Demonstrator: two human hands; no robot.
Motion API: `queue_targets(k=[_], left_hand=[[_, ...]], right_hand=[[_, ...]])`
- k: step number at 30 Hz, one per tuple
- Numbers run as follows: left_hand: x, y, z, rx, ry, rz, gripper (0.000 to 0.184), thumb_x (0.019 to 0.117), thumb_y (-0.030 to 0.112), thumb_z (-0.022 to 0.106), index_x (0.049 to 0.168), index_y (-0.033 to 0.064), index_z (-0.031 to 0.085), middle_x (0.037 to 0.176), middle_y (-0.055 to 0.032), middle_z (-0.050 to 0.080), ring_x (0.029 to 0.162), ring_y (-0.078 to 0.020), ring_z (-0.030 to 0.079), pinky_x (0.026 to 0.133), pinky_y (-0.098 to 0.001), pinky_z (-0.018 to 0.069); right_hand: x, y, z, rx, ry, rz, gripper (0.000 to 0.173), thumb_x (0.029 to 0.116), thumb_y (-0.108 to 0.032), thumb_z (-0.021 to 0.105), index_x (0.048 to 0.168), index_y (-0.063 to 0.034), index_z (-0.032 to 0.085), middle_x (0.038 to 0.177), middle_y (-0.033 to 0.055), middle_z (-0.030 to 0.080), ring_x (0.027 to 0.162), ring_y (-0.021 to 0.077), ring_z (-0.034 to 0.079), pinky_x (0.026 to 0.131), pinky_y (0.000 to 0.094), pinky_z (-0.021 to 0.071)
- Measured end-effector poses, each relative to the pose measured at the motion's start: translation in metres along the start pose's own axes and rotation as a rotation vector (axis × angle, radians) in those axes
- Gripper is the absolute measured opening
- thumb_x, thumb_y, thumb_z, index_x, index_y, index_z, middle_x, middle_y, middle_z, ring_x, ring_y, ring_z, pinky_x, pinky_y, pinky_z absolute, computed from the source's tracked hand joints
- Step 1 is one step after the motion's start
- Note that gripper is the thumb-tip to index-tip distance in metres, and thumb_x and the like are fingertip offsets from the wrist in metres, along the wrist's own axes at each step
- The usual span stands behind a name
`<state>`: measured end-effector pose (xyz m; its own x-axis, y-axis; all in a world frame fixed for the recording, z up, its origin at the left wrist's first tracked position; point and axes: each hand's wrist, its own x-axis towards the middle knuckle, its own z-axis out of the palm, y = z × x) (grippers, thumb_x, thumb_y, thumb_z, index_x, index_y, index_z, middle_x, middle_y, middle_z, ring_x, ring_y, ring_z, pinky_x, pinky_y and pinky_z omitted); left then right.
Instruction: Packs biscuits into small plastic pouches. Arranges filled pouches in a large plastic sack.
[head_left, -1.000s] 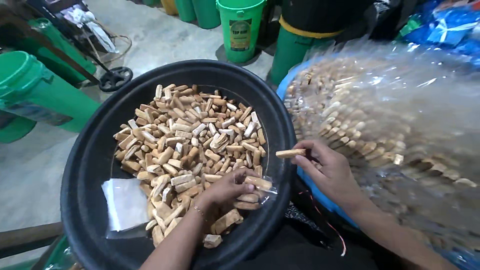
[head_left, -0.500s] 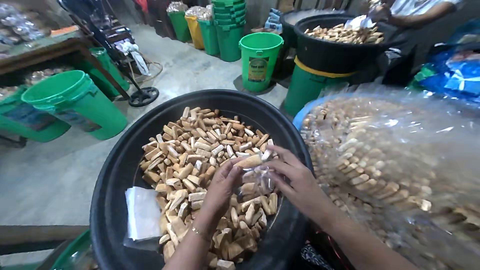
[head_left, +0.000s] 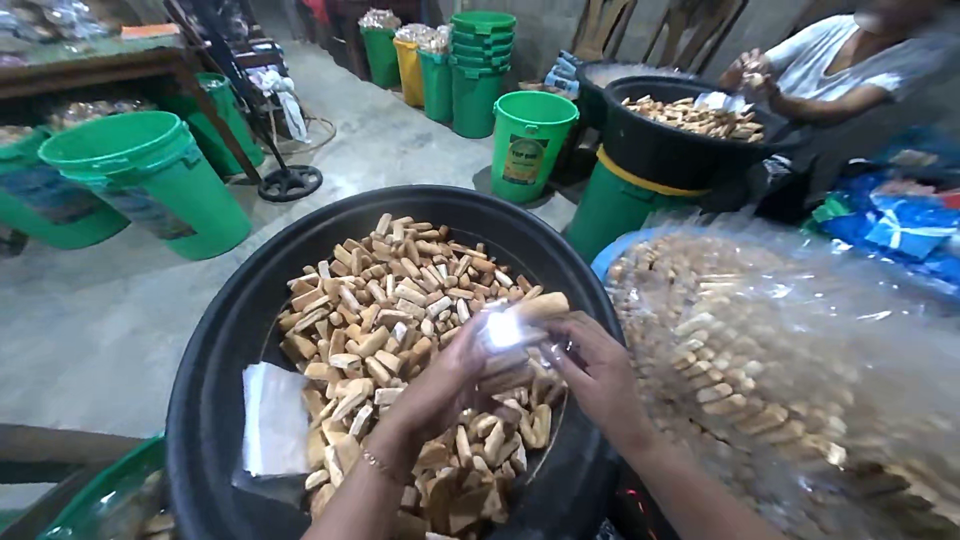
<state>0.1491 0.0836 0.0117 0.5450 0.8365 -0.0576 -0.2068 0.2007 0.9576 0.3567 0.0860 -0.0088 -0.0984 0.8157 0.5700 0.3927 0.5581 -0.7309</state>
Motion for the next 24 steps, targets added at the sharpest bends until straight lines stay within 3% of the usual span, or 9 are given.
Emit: queue_targets(k=[1, 3, 6, 10, 14, 17, 21, 22, 24], left_hand=[[-0.001, 0.001, -0.003, -0.041, -0.077, 0.02, 0.106, 0.085, 0.063, 0.07, 0.158, 0.0134, 0.011, 0.14, -0.0041, 0.059, 0.114, -0.0209, 0.068, 0.08, -0.0385, 0.0638], [-0.003, 0.002, -0.001, -0.074, -0.13, 0.064, 0.094, 0.0896, 0.041, 0.075, 0.156, 0.0087, 0.017, 0.137, -0.0008, 0.06, 0.115, -0.0169, 0.067, 0.093, -0.0366, 0.0602], [0.0, 0.002, 0.015, -0.098, 0.071, 0.028, 0.035, 0.1069, 0.019, 0.042, 0.138, 0.004, 0.046, 0.111, 0.0004, 0.071, 0.097, -0.0119, 0.071, 0.087, -0.032, 0.0609], [0.0, 0.003, 0.03, -0.092, 0.233, -0.05, 0.046, 0.1121, 0.029, 0.019, 0.131, 0.0045, 0.052, 0.1, -0.0027, 0.072, 0.088, -0.0132, 0.072, 0.078, -0.0325, 0.0627], [0.003, 0.008, 0.033, -0.012, 0.47, -0.015, 0.048, 0.1133, 0.027, 0.018, 0.123, 0.0015, 0.058, 0.091, -0.0028, 0.07, 0.079, -0.0099, 0.07, 0.073, -0.0286, 0.0613], [0.006, 0.008, 0.033, 0.02, 0.548, 0.006, 0.047, 0.1135, 0.028, 0.02, 0.118, 0.0023, 0.059, 0.086, -0.0018, 0.068, 0.073, -0.008, 0.068, 0.068, -0.0259, 0.0597], [0.006, 0.013, 0.023, -0.066, 0.45, -0.037, 0.065, 0.1105, 0.044, 0.006, 0.133, 0.0036, 0.052, 0.098, -0.0052, 0.07, 0.082, -0.0136, 0.07, 0.071, -0.0318, 0.0598], [0.002, 0.013, 0.016, -0.074, 0.327, 0.013, 0.067, 0.1079, 0.053, 0.011, 0.139, 0.0042, 0.046, 0.108, -0.005, 0.07, 0.091, -0.0151, 0.07, 0.077, -0.0334, 0.0597], [-0.002, 0.009, 0.004, -0.104, 0.142, 0.09, 0.076, 0.0974, 0.064, 0.051, 0.143, 0.004, 0.041, 0.117, -0.0063, 0.071, 0.099, -0.02, 0.073, 0.082, -0.0371, 0.0629]], right_hand=[[0.001, 0.007, -0.002, -0.039, 0.052, -0.104, 0.023, 0.0969, -0.016, 0.064, 0.108, 0.0028, 0.073, 0.104, 0.0122, 0.066, 0.092, 0.0008, 0.065, 0.082, 0.0123, 0.0543], [0.001, 0.012, -0.006, -0.049, 0.067, -0.209, 0.022, 0.1006, -0.022, 0.062, 0.112, -0.0053, 0.072, 0.113, 0.0107, 0.062, 0.106, -0.0006, 0.06, 0.093, 0.0118, 0.0506], [-0.002, 0.006, -0.008, 0.024, -0.047, -0.179, 0.021, 0.1001, -0.025, 0.062, 0.114, -0.0154, 0.074, 0.126, 0.0128, 0.061, 0.121, 0.0023, 0.058, 0.103, 0.017, 0.0482], [-0.003, 0.001, -0.009, 0.073, -0.148, -0.152, 0.026, 0.103, -0.023, 0.057, 0.115, -0.0071, 0.075, 0.116, 0.0084, 0.072, 0.112, 0.003, 0.066, 0.098, 0.0177, 0.0525], [0.002, -0.013, -0.011, -0.172, -0.164, -0.334, 0.025, 0.103, -0.018, 0.055, 0.113, -0.0076, 0.075, 0.102, 0.0134, 0.074, 0.097, 0.0107, 0.071, 0.089, 0.0159, 0.0524], [0.0, -0.017, -0.001, -0.223, -0.178, -0.358, 0.026, 0.1029, -0.015, 0.054, 0.116, -0.0085, 0.075, 0.098, 0.0144, 0.076, 0.086, 0.0185, 0.074, 0.078, 0.0238, 0.0583], [0.0, -0.01, 0.005, -0.266, -0.099, -0.416, 0.026, 0.1031, -0.014, 0.053, 0.115, -0.0047, 0.074, 0.089, 0.0145, 0.074, 0.077, 0.0202, 0.072, 0.072, 0.0257, 0.0574], [0.0, -0.007, 0.004, -0.284, -0.043, -0.435, 0.026, 0.1033, -0.013, 0.053, 0.116, -0.0039, 0.074, 0.094, 0.0151, 0.075, 0.082, 0.0186, 0.072, 0.078, 0.0236, 0.0568], [0.001, -0.003, -0.001, -0.315, 0.025, -0.454, 0.028, 0.1061, -0.013, 0.051, 0.119, -0.0036, 0.073, 0.105, 0.0152, 0.076, 0.096, 0.0156, 0.074, 0.089, 0.0212, 0.0557]])
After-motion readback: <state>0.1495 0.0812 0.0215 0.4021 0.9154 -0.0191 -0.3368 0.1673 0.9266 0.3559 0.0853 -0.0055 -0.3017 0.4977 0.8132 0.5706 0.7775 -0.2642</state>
